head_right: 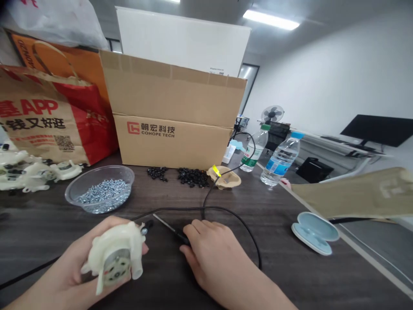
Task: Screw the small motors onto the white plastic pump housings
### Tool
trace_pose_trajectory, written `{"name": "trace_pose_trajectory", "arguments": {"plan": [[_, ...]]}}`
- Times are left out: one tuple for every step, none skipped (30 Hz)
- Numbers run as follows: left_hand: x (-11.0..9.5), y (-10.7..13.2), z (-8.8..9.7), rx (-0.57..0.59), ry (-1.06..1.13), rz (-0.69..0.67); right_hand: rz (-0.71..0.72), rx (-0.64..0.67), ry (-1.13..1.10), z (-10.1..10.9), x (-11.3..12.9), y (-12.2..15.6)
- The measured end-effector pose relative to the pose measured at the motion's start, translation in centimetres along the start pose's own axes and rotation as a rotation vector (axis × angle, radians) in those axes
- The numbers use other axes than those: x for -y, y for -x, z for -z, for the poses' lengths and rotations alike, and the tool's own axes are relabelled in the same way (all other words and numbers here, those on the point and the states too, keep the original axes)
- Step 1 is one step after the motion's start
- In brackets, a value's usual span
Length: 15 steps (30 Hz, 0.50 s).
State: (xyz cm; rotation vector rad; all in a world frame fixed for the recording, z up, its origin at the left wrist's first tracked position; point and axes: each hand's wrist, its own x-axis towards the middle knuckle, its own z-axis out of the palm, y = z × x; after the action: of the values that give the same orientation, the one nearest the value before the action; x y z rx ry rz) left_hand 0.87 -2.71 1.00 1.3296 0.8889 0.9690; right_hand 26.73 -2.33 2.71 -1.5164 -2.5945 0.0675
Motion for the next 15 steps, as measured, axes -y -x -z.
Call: {"name": "trace_pose_trajectory", "arguments": {"plan": [[0.0,0.1,0.1,-0.033,-0.041,-0.023,-0.013,-0.011,0.000,-0.1,0.2,0.1],[0.0,0.1,0.2,-0.067,-0.073,-0.040,-0.029,-0.033,-0.001,0.0,0.4,0.2],[0.0,0.2,0.3,-0.100,-0.097,-0.060,-0.046,-0.068,-0.007,0.1,0.5,0.4],[0.1,0.1,0.5,-0.125,-0.110,-0.084,-0.061,-0.120,-0.024,0.2,0.6,0.6],[0.2,0.1,0.6,-0.140,-0.110,-0.107,-0.073,-0.189,-0.054,0.4,0.6,0.7],[0.3,0.0,0.8,-0.137,-0.102,-0.136,-0.076,-0.266,-0.092,0.6,0.5,0.9],[0.3,-0.1,0.9,-0.129,-0.092,-0.161,-0.070,-0.344,-0.129,0.7,0.5,1.1],[0.4,-0.2,1.0,-0.125,-0.080,-0.173,-0.055,-0.419,-0.157,0.8,0.5,1.3],[0.4,-0.3,1.0,-0.130,-0.068,-0.168,-0.031,-0.484,-0.173,0.9,0.5,1.4],[0.3,-0.4,0.9,-0.144,-0.058,-0.149,-0.008,-0.536,-0.178,0.9,0.6,1.6],[0.2,-0.4,0.7,-0.162,-0.047,-0.118,0.001,-0.563,-0.178,0.9,0.7,1.7],[0.1,-0.3,0.5,-0.176,-0.030,-0.079,-0.004,-0.576,-0.174,0.9,0.9,1.8],[-0.1,-0.3,0.3,-0.178,-0.006,-0.037,-0.022,-0.577,-0.170,0.8,1.1,2.0],[-0.2,-0.2,0.1,-0.164,0.021,0.000,-0.048,-0.570,-0.168,0.7,1.3,2.1],[-0.4,-0.1,-0.1,-0.141,0.053,0.032,-0.077,-0.558,-0.166,0.6,1.4,2.2]]}}
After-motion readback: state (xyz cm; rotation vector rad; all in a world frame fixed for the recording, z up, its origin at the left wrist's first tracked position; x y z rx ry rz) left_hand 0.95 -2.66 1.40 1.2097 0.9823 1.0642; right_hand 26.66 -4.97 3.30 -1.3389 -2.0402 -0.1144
